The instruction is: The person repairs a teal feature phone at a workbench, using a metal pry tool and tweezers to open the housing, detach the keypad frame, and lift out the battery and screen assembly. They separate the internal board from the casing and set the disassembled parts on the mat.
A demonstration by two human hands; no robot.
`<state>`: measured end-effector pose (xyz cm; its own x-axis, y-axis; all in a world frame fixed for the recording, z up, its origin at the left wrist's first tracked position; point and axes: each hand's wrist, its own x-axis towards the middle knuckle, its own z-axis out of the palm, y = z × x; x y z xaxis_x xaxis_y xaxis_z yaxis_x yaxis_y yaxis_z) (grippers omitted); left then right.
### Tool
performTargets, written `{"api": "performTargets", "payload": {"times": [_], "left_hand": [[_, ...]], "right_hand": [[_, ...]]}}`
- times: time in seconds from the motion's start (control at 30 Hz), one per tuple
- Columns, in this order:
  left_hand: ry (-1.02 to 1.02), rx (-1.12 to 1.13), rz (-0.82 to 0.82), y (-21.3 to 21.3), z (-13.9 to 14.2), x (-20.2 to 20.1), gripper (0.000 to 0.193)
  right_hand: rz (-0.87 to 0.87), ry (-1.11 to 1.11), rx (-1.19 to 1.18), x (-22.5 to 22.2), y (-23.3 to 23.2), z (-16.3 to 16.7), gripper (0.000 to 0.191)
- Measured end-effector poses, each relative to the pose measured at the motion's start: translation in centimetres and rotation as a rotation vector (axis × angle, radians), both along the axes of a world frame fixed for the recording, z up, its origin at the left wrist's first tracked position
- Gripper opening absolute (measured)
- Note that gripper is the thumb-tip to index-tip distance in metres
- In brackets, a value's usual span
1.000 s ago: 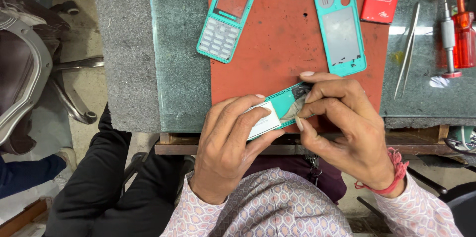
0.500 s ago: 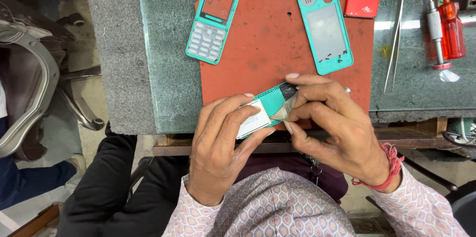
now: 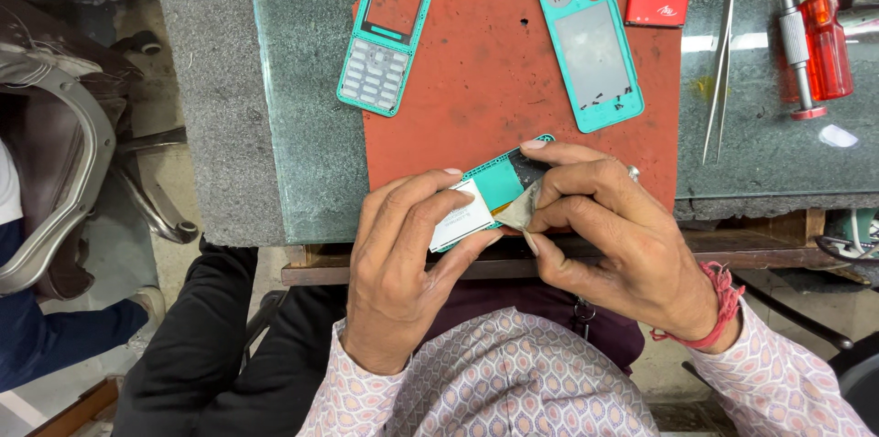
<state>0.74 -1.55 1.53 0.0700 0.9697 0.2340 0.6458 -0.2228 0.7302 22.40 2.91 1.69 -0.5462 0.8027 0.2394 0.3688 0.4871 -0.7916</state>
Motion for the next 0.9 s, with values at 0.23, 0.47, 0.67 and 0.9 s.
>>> {"api": "performTargets", "payload": {"times": [0.23,0.47,0.67,0.9], "left_hand": [[-0.010,0.001,0.001,0.0,-0.1,-0.1,0.044],[-0.004,0.012,0.002,-0.1,0.0,-0.1,0.043],[-0.005,0.013,-0.003,-0.2,-0.1,-0.1,0.042],[-0.007,0.028,0.001,-0.4,-0.3,0.0,0.042]], "right_hand": [[-0.030,0.017,-0.030,1.0,0.0,0.0,0.017],[-0.182,0.011,-0.006,1.6,0.1,0.3,0.013],[-0.355,0.283,-0.210,2.8,0.1,1.0,0.008],[-0.653,0.461,-0.265,5.7,-1.6,0.2,0.012]]}}
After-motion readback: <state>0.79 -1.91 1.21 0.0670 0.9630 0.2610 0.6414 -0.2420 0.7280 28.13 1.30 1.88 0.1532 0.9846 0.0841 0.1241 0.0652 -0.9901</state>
